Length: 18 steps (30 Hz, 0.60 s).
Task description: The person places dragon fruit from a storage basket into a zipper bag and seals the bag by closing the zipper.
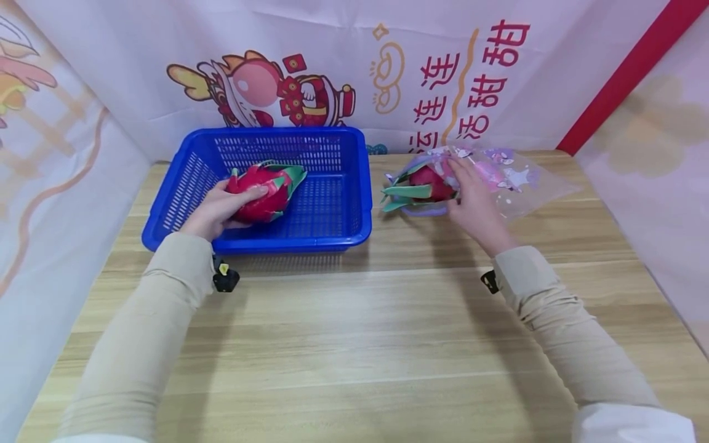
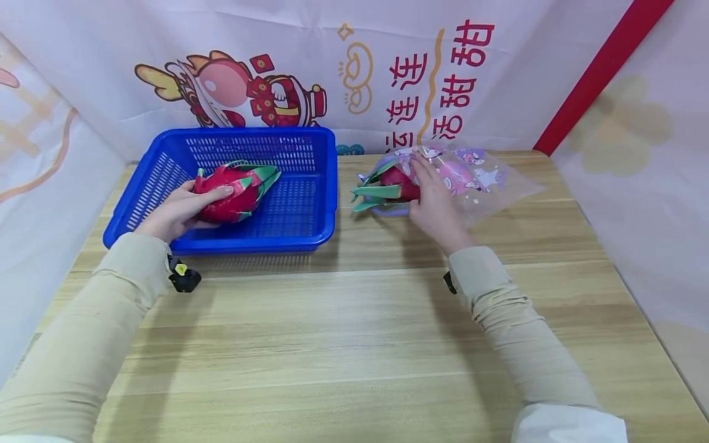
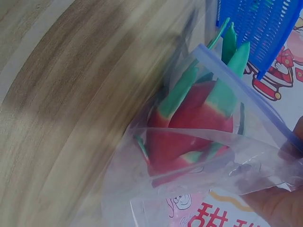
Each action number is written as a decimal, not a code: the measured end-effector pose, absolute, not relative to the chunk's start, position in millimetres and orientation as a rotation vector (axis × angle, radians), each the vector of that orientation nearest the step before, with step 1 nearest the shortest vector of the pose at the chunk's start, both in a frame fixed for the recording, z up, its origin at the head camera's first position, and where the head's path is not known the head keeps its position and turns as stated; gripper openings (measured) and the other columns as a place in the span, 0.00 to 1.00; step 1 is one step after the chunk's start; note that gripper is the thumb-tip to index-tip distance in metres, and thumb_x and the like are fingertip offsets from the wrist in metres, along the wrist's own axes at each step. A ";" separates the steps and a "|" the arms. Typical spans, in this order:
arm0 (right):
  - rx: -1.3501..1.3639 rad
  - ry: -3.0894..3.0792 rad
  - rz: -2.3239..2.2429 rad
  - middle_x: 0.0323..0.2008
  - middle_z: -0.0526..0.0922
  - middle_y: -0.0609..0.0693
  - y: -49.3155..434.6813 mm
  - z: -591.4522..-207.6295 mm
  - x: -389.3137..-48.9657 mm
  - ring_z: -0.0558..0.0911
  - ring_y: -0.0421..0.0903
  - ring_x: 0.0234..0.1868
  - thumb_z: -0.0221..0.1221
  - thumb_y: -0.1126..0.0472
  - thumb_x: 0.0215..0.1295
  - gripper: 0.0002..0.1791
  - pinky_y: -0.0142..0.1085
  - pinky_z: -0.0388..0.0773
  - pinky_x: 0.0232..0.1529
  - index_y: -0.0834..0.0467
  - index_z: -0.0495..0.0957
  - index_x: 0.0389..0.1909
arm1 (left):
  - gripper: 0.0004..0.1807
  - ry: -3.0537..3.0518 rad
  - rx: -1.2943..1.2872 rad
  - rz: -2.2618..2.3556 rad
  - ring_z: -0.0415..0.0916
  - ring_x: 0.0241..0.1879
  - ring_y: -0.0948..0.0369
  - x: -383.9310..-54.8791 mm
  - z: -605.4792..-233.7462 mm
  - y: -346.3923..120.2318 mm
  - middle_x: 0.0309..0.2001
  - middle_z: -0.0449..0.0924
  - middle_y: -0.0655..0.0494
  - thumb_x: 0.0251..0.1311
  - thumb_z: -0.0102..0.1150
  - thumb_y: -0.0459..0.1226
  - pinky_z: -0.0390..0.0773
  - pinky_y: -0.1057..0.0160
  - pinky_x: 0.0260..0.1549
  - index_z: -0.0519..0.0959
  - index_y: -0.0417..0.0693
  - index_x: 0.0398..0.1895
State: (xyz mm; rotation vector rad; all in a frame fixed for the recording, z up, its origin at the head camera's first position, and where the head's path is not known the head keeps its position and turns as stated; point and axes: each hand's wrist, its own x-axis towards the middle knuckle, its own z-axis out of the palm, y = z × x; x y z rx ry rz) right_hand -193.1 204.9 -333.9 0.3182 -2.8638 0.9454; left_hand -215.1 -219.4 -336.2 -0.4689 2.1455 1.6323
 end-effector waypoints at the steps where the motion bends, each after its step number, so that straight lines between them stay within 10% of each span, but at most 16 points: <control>1: 0.320 -2.859 0.947 0.75 0.52 0.59 205.1 -334.1 -193.2 0.52 0.60 0.75 0.52 0.78 0.48 0.43 0.54 0.50 0.74 0.66 0.53 0.71 | 0.59 2.148 -0.477 1.646 0.51 0.73 0.47 -215.3 -333.9 -217.6 0.77 0.41 0.46 0.54 0.61 0.59 0.71 0.46 0.59 0.33 0.53 0.76; 18: 0.254 -2.876 0.958 0.75 0.50 0.60 202.1 -332.1 -194.8 0.51 0.60 0.75 0.52 0.79 0.46 0.47 0.55 0.49 0.74 0.65 0.51 0.73 | 0.49 2.224 -0.268 1.834 0.54 0.72 0.48 -199.2 -270.5 -160.3 0.75 0.45 0.51 0.55 0.61 0.58 0.71 0.48 0.61 0.44 0.63 0.74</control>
